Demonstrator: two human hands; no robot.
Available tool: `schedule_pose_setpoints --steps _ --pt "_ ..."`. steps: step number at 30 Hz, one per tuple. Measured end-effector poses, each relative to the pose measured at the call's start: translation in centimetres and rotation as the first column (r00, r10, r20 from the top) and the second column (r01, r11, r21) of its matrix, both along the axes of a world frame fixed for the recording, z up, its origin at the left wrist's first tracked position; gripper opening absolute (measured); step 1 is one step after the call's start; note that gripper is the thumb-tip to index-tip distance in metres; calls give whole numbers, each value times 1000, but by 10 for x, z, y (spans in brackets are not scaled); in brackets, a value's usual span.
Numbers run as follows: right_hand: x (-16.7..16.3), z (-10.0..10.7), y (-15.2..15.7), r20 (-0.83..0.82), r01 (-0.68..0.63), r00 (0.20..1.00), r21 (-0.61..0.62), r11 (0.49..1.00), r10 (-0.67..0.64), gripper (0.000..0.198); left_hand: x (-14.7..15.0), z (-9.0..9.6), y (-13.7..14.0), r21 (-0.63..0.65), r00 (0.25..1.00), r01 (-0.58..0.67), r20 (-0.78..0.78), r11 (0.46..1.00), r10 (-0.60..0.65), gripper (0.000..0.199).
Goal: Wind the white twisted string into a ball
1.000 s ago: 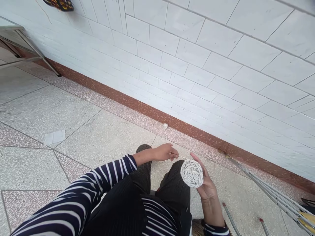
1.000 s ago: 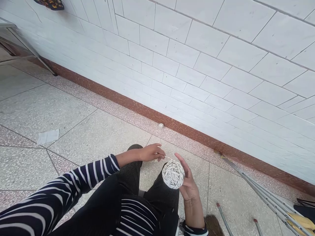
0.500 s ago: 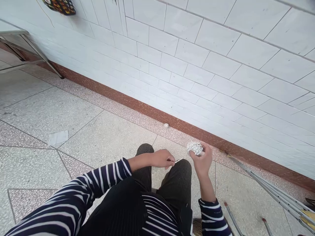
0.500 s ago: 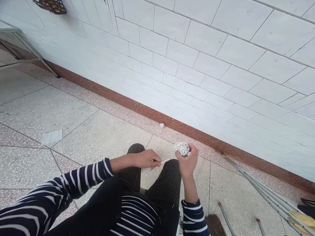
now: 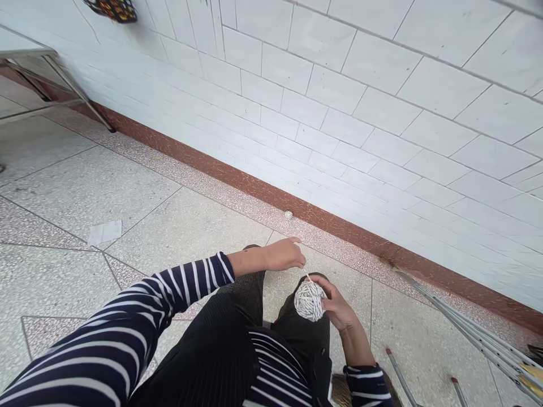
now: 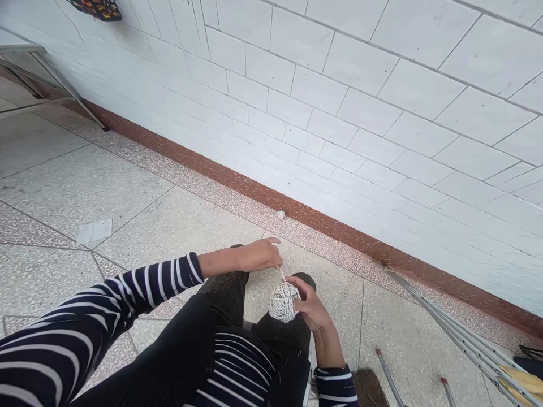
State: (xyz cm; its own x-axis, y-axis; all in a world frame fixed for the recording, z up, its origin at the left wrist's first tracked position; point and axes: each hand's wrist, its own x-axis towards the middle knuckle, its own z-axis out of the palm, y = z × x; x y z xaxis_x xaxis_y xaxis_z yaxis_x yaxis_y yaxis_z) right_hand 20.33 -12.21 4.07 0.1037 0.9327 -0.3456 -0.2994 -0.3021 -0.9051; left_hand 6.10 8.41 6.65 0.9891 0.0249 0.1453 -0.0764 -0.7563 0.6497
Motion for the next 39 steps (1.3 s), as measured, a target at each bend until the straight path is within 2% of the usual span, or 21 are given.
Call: schedule_pose_setpoints --steps 3,6,8,10,13,15,17,23,25,29,31,33,35,37,39 --pt "-9 6 -6 -131 77 989 50 996 -70 71 -2 -7 -6 -76 1000 1 0 997 -1 16" --pt "-16 15 -8 -268 186 950 69 980 -161 81 -5 -13 -11 -257 999 -31 -50 966 18 19" --pt "-18 18 -8 -288 205 940 47 978 -183 80 -7 -19 -15 -372 997 -47 -68 927 23 23" --pt "-17 18 -9 -282 236 933 20 971 -221 72 -9 -26 -20 -418 996 -73 -69 905 48 22" --pt "-11 14 -11 -290 381 884 -4 924 -366 58 -11 -37 -25 -398 992 -125 -80 909 101 19" --pt "-2 13 -14 -283 466 849 3 885 -446 52 -16 -42 -24 -401 992 -119 -97 909 87 21" --pt "7 15 -18 -259 510 835 28 860 -486 49 -22 -44 -19 -400 990 -115 -122 909 71 22" --pt "11 38 -34 -200 583 797 10 812 -570 50 -35 -36 15 -277 971 -212 -166 937 171 23" --pt "4 48 -34 -199 579 802 30 815 -562 54 -32 -35 28 -235 970 -220 -158 947 186 23" --pt "-9 62 -20 -227 434 884 69 898 -410 62 -13 -34 41 -51 951 -292 -118 955 284 18" --pt "-12 64 -9 -214 408 896 58 911 -388 60 -2 -31 30 -67 953 -300 -62 952 296 17" --pt "-15 65 2 -195 432 887 28 902 -419 58 7 -27 9 -206 968 -241 17 948 250 29" --pt "-16 65 11 -192 457 872 -9 889 -450 56 12 -23 -15 -383 980 -124 96 916 172 35" --pt "-16 65 15 -204 480 854 -43 876 -478 54 11 -21 -33 -489 980 -78 124 869 158 26" --pt "-16 63 14 -217 515 826 -86 853 -521 50 7 -22 -41 -481 978 -127 83 868 189 18"
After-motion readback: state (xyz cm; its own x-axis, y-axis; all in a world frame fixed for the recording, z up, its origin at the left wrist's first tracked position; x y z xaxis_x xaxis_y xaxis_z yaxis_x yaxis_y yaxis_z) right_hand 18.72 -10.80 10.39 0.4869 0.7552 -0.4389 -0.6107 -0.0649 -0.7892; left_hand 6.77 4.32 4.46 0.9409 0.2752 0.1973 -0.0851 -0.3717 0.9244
